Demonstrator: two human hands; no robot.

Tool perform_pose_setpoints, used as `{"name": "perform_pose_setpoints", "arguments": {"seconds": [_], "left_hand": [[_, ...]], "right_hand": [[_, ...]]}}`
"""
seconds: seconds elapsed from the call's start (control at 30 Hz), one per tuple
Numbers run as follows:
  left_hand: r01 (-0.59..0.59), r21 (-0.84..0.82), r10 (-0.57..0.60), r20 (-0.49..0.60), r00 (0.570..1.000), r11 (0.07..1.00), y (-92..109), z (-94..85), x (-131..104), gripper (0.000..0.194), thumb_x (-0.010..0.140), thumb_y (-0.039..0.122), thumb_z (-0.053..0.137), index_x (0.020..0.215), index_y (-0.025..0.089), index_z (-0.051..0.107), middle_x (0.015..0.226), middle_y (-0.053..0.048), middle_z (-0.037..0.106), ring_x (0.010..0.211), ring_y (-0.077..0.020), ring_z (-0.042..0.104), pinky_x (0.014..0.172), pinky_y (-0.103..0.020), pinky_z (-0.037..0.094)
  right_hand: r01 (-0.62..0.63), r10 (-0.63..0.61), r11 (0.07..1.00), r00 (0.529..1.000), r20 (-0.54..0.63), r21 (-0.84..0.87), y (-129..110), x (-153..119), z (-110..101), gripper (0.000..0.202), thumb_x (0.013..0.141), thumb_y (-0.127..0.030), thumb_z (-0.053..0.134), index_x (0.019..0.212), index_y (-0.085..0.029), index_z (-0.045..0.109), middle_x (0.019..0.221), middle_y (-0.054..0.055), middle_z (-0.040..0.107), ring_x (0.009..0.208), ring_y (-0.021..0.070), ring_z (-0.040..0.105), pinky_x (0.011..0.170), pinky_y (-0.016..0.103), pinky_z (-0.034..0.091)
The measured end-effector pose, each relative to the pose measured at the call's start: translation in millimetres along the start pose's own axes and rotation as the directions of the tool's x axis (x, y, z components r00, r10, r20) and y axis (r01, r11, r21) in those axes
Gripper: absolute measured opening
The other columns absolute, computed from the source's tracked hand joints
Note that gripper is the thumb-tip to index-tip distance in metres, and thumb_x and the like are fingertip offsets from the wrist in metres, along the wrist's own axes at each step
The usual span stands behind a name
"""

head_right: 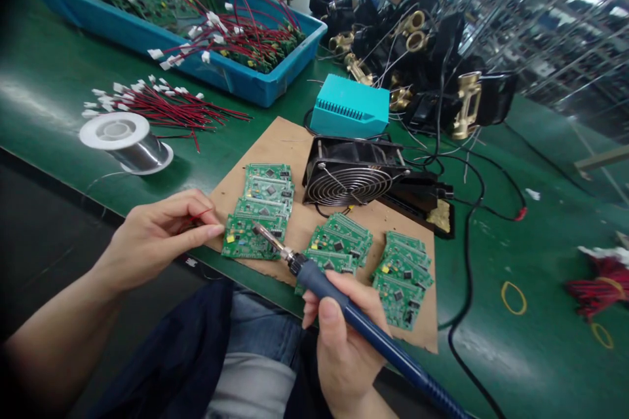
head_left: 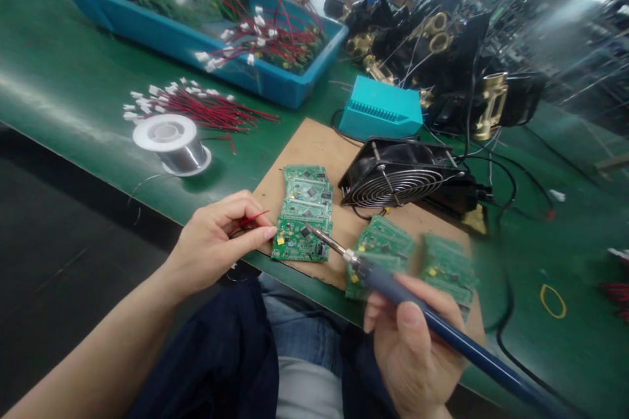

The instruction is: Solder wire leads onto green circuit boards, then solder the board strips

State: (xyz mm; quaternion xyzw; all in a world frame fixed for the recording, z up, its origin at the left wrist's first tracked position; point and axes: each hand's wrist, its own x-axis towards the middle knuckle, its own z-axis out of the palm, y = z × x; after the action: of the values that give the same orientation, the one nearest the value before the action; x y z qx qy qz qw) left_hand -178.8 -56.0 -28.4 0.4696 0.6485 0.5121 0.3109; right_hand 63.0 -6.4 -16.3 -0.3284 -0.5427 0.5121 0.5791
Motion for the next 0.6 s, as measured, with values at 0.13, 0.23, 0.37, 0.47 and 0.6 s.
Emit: {"name": "perform_pose_setpoints", "arguments": {"seconds": [0.13, 0.23, 0.37, 0.47, 0.6], "left_hand": [[-0.094, -0.078, 0.096, 0.023, 0.995, 0.993, -7.4, -0.7, -1.0, 0.008, 0.081, 0.022, 0.071, 0.073, 0.021, 0.068, 0.097, -0.002, 0.067, 0.095, -0.0135, 0.065, 0.080, -0.021, 0.052], [-0.073, -0.109, 0.078, 0.041, 0.996, 0.991, -11.4, -0.4, -2.5, 0.010, 0.083, 0.020, 0.070, 0.073, 0.021, 0.066, 0.098, -0.001, 0.068, 0.098, -0.0133, 0.065, 0.081, -0.021, 0.052], [-0.057, -0.085, 0.060, 0.032, 0.998, 0.995, -11.0, 1.1, -3.2, 0.012, 0.083, 0.022, 0.071, 0.073, 0.021, 0.065, 0.098, -0.002, 0.069, 0.097, -0.0135, 0.066, 0.077, -0.020, 0.051], [-0.071, -0.066, 0.073, 0.025, 0.997, 0.995, -9.0, 2.3, -3.2, 0.013, 0.082, 0.022, 0.071, 0.071, 0.021, 0.064, 0.096, -0.001, 0.069, 0.096, -0.0135, 0.066, 0.079, -0.021, 0.051], [-0.087, -0.054, 0.088, 0.019, 0.996, 0.995, -8.7, 4.2, -3.1, 0.013, 0.082, 0.021, 0.070, 0.072, 0.020, 0.063, 0.095, -0.002, 0.069, 0.094, -0.0139, 0.067, 0.078, -0.022, 0.051]], "right_hand": [[-0.055, 0.051, 0.993, 0.998, 0.044, 0.103, 1.8, -3.9, 4.5, 0.010, 0.093, -0.028, 0.067, 0.100, -0.023, 0.071, 0.069, -0.002, 0.075, 0.050, 0.0126, 0.069, 0.039, 0.017, 0.057], [-0.087, 0.075, 0.986, 0.993, 0.087, 0.140, 3.4, -5.6, 6.2, 0.010, 0.094, -0.028, 0.066, 0.100, -0.023, 0.071, 0.068, -0.002, 0.075, 0.049, 0.0130, 0.069, 0.040, 0.019, 0.058], [-0.152, 0.125, 0.974, 0.979, 0.161, 0.168, 7.5, -10.3, 6.5, 0.011, 0.096, -0.026, 0.062, 0.105, -0.024, 0.070, 0.072, -0.002, 0.076, 0.054, 0.0128, 0.072, 0.043, 0.019, 0.060], [-0.153, 0.123, 0.973, 0.977, 0.172, 0.171, 9.9, -13.5, 5.3, 0.012, 0.098, -0.024, 0.061, 0.107, -0.025, 0.068, 0.074, -0.003, 0.077, 0.057, 0.0122, 0.072, 0.045, 0.019, 0.061], [-0.166, 0.135, 0.974, 0.971, 0.196, 0.151, 11.2, -14.3, 1.4, 0.013, 0.099, -0.024, 0.058, 0.109, -0.025, 0.067, 0.076, -0.002, 0.076, 0.059, 0.0124, 0.073, 0.046, 0.020, 0.061]]}}
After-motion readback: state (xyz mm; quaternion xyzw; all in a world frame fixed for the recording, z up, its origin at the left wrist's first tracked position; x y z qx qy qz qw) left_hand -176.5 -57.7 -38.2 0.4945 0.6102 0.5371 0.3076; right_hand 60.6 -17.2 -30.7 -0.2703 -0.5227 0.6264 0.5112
